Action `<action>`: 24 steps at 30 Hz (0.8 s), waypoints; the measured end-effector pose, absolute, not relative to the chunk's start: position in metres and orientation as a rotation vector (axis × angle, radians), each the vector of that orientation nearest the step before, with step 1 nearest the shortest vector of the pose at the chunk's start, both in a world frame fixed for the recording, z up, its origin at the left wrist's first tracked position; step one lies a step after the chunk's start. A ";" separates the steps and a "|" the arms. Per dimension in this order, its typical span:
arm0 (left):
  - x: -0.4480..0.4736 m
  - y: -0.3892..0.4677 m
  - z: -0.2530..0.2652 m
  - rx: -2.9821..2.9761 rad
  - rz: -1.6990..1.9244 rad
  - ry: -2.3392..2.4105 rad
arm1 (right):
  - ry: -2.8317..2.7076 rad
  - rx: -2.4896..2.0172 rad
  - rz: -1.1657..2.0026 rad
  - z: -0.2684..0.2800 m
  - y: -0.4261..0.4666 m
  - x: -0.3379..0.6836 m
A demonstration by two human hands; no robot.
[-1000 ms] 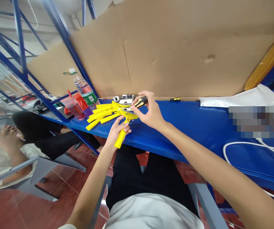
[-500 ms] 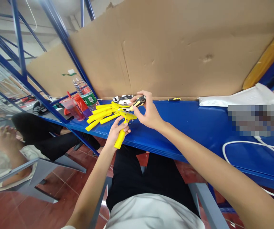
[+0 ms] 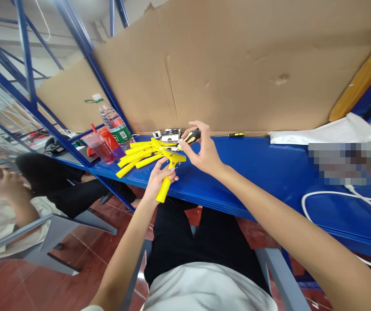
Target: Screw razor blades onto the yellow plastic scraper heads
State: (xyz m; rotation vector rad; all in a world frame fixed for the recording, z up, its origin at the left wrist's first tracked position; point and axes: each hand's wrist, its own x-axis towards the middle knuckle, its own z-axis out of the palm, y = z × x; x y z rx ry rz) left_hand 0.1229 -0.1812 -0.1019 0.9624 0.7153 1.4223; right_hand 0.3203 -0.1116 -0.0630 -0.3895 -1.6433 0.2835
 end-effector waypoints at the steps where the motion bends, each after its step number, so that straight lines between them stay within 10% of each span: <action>1: 0.123 -0.181 -0.102 0.952 1.425 0.713 | -1.668 -0.365 0.289 -0.062 -0.114 0.320; 24: 0.121 -0.179 -0.104 0.924 1.428 0.704 | -1.632 -0.424 0.311 -0.066 -0.111 0.319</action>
